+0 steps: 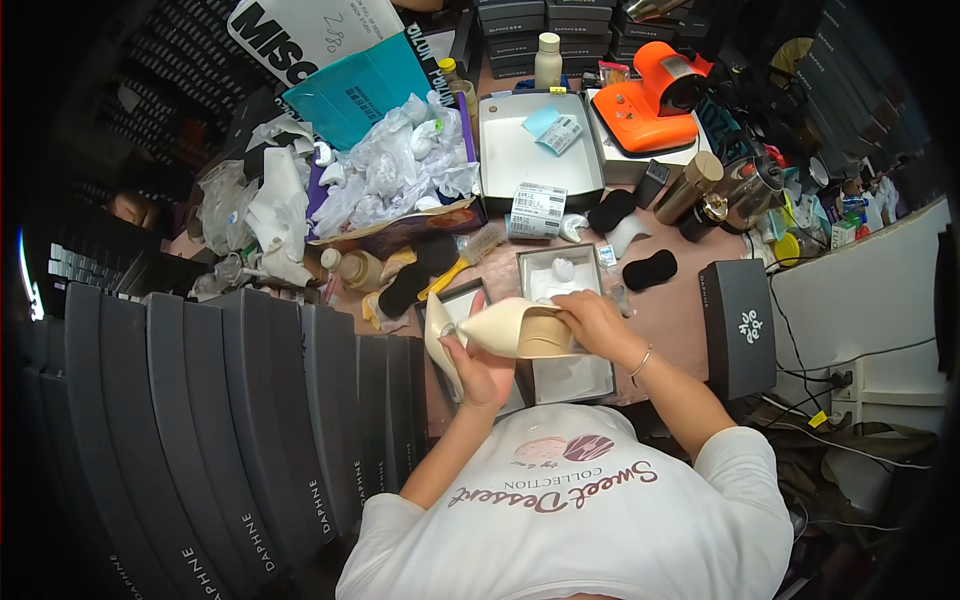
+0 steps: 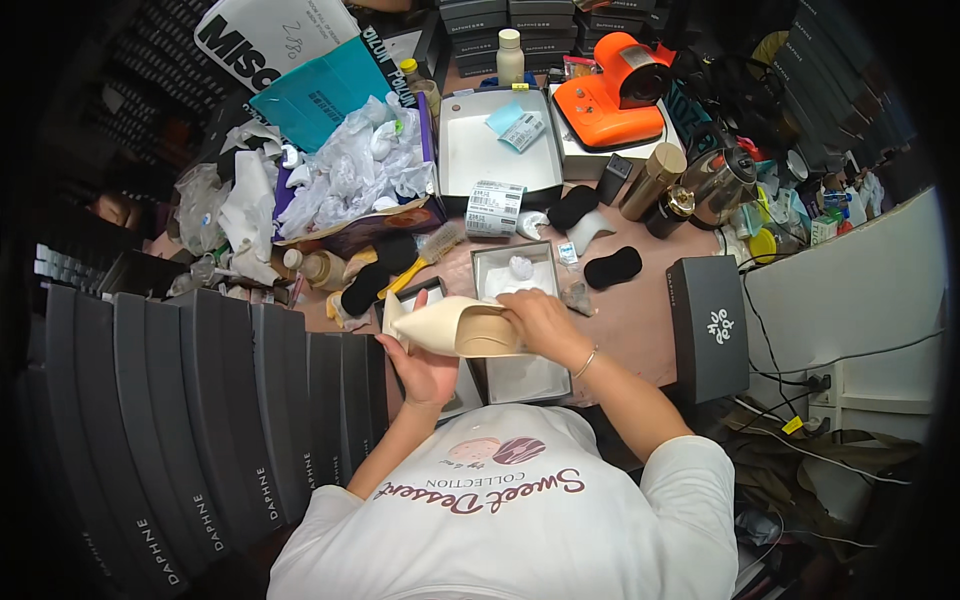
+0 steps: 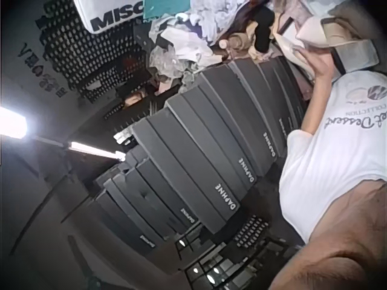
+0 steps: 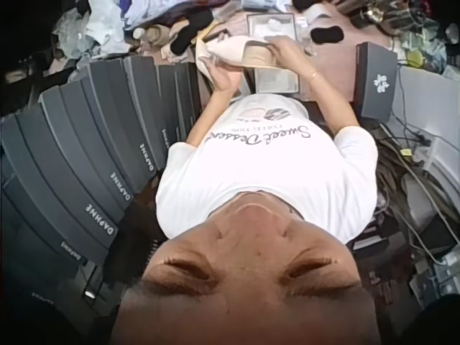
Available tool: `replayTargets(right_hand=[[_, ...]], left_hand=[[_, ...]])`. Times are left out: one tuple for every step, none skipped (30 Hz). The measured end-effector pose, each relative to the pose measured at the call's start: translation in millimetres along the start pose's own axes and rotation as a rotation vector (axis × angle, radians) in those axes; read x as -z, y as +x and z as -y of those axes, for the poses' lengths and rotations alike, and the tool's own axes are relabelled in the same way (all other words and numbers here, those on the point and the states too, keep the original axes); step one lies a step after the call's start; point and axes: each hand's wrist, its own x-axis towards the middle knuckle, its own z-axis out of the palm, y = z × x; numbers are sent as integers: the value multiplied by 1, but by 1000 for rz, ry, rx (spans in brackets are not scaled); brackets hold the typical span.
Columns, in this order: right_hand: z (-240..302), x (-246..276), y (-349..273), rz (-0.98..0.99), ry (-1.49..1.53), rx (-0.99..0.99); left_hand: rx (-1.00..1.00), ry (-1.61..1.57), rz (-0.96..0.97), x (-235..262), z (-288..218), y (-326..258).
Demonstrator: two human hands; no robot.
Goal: The person is inspecting, cleaning with a brush and sponge, and then packaging pairs of shoes into boxes with protective wrapping.
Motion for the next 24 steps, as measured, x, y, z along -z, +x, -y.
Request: replayTargets(right_hand=[[2,-14,-12,63,221,-182],[7,-22,-22,109,380,-311],[6,-36,-29,122,436,-322],[7,-45,-36,132,491,-338],[7,-48,-43,167,529,-384],[8,-44,-44,193,561,-422],[7,-41,-44,220,592,-459],[2,-43,-46,165,558,-428],[-9,-45,-49,107,524,-395],[-20,-47,-50,36,489,-363],[-32,-51,-48,4,467,-413],[-53,-65,-47,-57,355,-341],[-76,-80,-47,-119,240,-275],[-89,-87,-46,-173,128,-206],[-84,-87,-42,-211,163,-227],[-72,-76,-37,-215,208,-264],[-61,-60,-30,-218,252,-301],[-54,-48,-24,-227,296,-342],[-56,-37,-23,-189,327,-380],[-50,-32,-23,-176,486,-417],[-35,-19,-19,-158,645,-448],[-17,-11,-17,-133,809,-480],[4,-12,-14,-110,916,-441],[15,-22,-14,-64,822,-421]], left_hand=[[18,-39,-16,8,5,-4],[41,-79,-38,17,10,-9],[74,155,-99,21,23,-14],[127,253,-99,22,33,-17],[180,350,-98,22,40,-18],[225,447,-86,20,43,-13],[258,303,-157,19,42,-11],[296,173,-160,24,40,-11],[332,44,-159,31,37,-9],[372,-80,-148,30,31,-6],[368,-138,-218,25,28,-6],[385,-160,-231,26,26,-5],[408,-182,-244,26,25,-6],[427,-204,-262,26,25,-7],[417,-134,-291,23,25,-9],[438,-101,-260,27,25,-11],[458,-68,-230,32,24,-12],[483,-32,-194,34,23,-14],[483,-24,-195,32,23,-16],[482,-15,-197,28,24,-18],[476,-7,-199,26,26,-18],[456,-7,-173,26,29,-20],[443,-4,-143,26,35,-20],[430,1,-109,25,39,-20]])
